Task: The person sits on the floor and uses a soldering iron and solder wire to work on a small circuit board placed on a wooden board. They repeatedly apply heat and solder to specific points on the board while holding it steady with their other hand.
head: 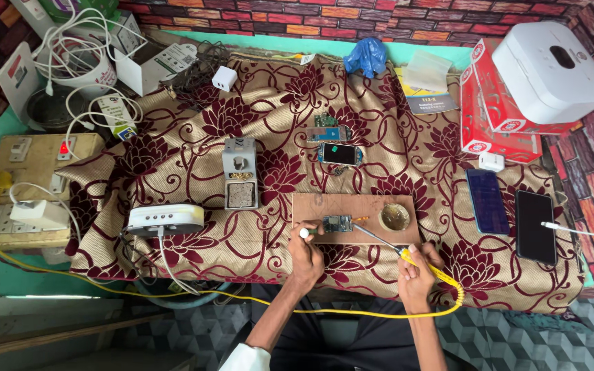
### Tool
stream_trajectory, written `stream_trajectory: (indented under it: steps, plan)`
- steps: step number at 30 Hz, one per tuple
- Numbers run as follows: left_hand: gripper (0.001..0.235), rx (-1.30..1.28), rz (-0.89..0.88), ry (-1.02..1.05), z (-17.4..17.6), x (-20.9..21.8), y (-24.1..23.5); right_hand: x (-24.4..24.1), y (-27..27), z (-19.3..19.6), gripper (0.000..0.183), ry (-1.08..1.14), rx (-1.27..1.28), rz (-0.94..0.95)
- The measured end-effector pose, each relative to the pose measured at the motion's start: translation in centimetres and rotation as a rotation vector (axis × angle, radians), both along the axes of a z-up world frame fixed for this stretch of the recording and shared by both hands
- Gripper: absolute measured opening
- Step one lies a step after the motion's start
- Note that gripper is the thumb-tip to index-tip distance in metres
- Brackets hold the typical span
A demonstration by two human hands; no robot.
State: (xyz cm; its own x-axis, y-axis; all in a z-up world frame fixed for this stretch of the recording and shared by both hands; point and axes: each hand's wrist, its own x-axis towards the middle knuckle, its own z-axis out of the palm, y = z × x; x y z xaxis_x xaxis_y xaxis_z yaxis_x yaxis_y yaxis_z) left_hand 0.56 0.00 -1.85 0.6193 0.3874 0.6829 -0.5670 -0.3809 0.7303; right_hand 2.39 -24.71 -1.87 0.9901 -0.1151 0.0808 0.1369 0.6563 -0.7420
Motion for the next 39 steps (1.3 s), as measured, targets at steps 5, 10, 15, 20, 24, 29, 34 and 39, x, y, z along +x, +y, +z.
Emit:
stream_trajectory:
  steps: [5,10,15,20,24,29,34,39]
  plan:
    - [0.041,0.01,0.012,-0.066,-0.4,0.1,-0.2,0.2,0.3,-0.5,0.038,-0.05,-0.076,-0.038]
    - [0.045,0.027,0.031,0.039,-1.0,0.0,0.0,0.0,0.2,-0.1,0.035,-0.009,-0.105,-0.036]
    - [0.045,0.037,0.034,-0.008,-1.1,0.0,-0.1,-0.1,0.3,0.4,0.037,-0.01,-0.1,-0.008]
    - [0.05,-0.01,-0.005,-0.008,-0.1,0.2,-0.1,-0.4,0.6,1.6,0.035,-0.006,-0.279,-0.062]
    - [0.053,0.055,0.043,-0.022,0.8,-0.4,0.1,-0.8,0.5,3.8,0.038,-0.071,-0.595,-0.162]
    - [0.048,-0.037,-0.003,-0.003,2.1,-0.7,0.1,-1.5,1.5,8.6,0.034,-0.248,-1.055,-0.243]
    - [0.045,0.026,0.03,-0.042,2.4,-0.7,0.2,-1.8,3.9,14.3,0.038,-0.429,-1.313,-0.212]
    - [0.029,-0.06,0.012,0.011,2.5,-0.6,0.1,-1.5,5.7,17.5,0.027,-0.418,-1.405,-0.207]
